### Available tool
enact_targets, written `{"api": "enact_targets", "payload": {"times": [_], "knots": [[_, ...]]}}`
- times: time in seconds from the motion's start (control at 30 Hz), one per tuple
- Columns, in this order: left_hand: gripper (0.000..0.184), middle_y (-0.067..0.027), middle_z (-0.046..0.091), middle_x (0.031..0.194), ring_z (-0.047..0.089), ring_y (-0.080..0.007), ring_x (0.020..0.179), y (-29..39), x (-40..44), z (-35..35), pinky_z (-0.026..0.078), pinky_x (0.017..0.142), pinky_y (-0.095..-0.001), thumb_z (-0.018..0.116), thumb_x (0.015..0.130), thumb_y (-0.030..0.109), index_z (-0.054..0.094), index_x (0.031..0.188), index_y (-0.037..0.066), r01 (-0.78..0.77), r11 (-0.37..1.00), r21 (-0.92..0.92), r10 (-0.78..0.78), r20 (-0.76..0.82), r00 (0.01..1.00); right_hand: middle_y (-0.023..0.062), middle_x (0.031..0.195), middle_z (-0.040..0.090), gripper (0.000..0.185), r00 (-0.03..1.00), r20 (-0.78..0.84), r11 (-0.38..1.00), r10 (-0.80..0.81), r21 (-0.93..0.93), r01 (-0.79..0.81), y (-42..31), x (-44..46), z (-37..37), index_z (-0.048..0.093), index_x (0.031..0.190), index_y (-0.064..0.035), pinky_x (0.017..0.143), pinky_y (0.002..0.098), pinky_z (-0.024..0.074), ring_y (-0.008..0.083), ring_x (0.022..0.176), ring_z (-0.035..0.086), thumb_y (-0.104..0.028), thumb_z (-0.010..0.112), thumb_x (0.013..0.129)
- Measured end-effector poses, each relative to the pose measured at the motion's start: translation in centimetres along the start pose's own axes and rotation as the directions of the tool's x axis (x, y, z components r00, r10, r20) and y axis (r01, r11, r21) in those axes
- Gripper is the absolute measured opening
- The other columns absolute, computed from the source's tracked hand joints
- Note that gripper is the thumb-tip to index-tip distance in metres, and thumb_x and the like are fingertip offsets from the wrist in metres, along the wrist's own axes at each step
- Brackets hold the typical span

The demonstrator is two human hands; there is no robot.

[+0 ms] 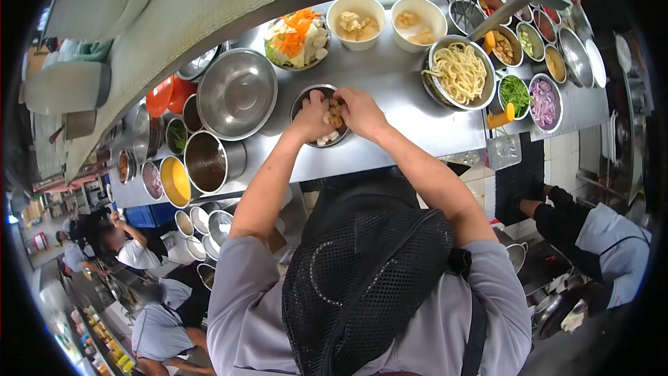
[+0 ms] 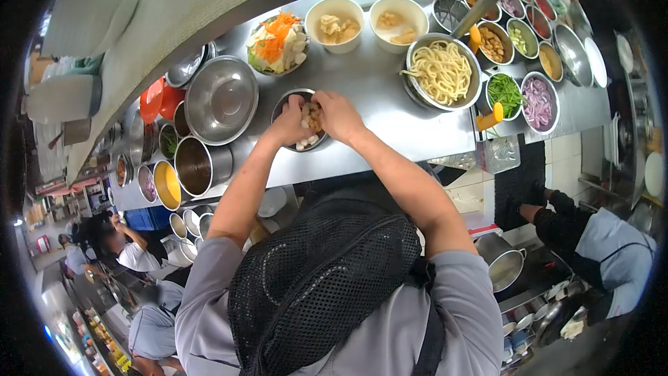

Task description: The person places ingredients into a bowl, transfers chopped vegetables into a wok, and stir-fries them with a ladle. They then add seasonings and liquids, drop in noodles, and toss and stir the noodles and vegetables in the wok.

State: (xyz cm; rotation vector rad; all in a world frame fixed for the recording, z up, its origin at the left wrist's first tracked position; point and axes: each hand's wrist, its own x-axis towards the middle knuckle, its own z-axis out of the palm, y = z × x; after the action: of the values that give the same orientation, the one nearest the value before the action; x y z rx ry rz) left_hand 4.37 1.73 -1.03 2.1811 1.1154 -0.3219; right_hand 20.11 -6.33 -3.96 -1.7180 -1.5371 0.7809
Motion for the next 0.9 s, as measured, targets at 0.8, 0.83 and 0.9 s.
{"api": "enact_targets", "payload": {"times": [0.8, 0.83, 0.9], "knots": [[0.075, -0.0175, 0.059, 0.126, 0.061, -0.0212, 0.112, 14.4, 8.7, -10.8, 0.052, 0.089, -0.0317, 0.075, 0.089, 0.039, 0.041, 0.141, -0.002, -0.291, 0.825, -0.485, 0.288, -0.083, 0.954, 0.0183, 0.104, 0.066, 0.026, 0.947, -0.305, 0.993, 0.102, 0.088, -0.079, 4.3, -5.7, -6.3, 0.062, 0.11, -0.004, 0.086, 0.0491, 0.0512, 0.0412, 0.098, 0.063, 0.002, 0.053, 0.086], [0.074, -0.0152, 0.061, 0.12, 0.062, -0.0188, 0.104, 16.0, 9.3, -11.0, 0.052, 0.085, -0.0302, 0.077, 0.088, 0.037, 0.041, 0.14, -0.002, -0.289, 0.815, -0.503, 0.251, -0.144, 0.957, 0.0183, 0.104, 0.066, 0.026, 0.947, -0.304, 0.993, 0.103, 0.089, -0.08, 4.2, -5.8, -6.3, 0.062, 0.11, -0.004, 0.086, 0.0491, 0.0512, 0.0412, 0.098, 0.063, 0.002, 0.053, 0.086], [0.074, -0.0129, 0.063, 0.113, 0.064, -0.0165, 0.095, 17.4, 11.9, -10.6, 0.052, 0.08, -0.0286, 0.079, 0.086, 0.035, 0.042, 0.139, -0.002, -0.293, 0.801, -0.522, 0.214, -0.208, 0.955, 0.0189, 0.104, 0.066, 0.025, 0.948, -0.295, 0.991, 0.121, 0.097, -0.097, 4.1, -5.8, -6.5, 0.062, 0.109, -0.0035, 0.086, 0.0494, 0.0515, 0.0417, 0.098, 0.063, 0.001, 0.053, 0.086]]}}
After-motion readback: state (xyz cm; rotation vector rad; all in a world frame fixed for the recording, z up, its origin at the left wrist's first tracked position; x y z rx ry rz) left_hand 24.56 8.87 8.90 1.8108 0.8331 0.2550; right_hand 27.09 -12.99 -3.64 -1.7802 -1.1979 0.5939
